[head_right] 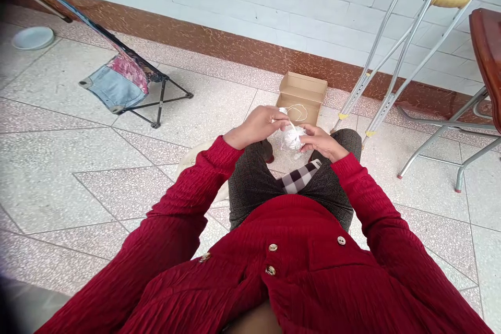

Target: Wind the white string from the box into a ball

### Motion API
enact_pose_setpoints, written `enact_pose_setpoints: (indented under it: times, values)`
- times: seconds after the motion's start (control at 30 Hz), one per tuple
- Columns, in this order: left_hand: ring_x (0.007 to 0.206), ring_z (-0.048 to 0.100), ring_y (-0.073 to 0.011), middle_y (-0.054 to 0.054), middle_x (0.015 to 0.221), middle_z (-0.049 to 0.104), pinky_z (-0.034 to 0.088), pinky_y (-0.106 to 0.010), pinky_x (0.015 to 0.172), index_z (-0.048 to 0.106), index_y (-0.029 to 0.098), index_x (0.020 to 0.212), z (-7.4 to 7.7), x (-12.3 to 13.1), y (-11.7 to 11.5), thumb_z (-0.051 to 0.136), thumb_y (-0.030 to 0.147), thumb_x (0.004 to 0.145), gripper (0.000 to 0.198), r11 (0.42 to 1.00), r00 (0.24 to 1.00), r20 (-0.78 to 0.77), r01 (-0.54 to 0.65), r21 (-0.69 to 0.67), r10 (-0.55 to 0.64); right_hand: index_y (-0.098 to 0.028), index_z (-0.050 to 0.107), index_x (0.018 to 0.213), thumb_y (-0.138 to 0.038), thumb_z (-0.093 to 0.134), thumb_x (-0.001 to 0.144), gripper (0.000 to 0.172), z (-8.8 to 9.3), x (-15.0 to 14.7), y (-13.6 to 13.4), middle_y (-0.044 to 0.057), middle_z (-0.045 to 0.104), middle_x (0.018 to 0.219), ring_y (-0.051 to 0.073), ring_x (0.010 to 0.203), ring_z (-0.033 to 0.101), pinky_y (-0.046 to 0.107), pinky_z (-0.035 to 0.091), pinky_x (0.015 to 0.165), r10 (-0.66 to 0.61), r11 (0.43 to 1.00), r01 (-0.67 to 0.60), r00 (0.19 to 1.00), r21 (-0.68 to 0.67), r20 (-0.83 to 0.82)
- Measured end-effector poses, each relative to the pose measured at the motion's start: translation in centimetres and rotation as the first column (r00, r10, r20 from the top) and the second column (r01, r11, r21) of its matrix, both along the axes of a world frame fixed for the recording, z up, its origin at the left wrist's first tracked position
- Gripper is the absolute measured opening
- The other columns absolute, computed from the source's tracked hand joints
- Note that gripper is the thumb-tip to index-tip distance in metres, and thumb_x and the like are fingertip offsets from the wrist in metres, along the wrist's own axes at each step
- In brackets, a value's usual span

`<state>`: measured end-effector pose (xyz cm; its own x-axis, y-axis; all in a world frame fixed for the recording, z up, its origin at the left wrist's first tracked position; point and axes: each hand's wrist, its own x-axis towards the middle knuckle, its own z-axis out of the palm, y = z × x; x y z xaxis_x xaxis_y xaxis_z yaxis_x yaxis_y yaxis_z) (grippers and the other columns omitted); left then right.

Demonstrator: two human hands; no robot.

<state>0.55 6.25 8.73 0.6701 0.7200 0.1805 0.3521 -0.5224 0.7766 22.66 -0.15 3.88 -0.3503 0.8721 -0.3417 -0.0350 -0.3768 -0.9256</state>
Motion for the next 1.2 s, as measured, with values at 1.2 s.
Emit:
enact_pose_setpoints:
  times: [1.2]
  values:
    - [0.069,0.061,-0.0115,-0.002,0.073,0.071,0.044,-0.024,0.071,0.071,0.014,0.070,-4.4,2.1,-2.4,0.053,0.033,0.095,0.037,0.953,0.987,0.140,0.116,-0.280,-0.079,-0.028,0.052,0.116,-0.049,0.073,0.076,0.049,6.3,1.2,2.2,0.003,0.065,0.101,0.018,0.075,0.065,0.029,0.052,0.058,-0.295,0.904,0.273,0.955,0.328,0.018]
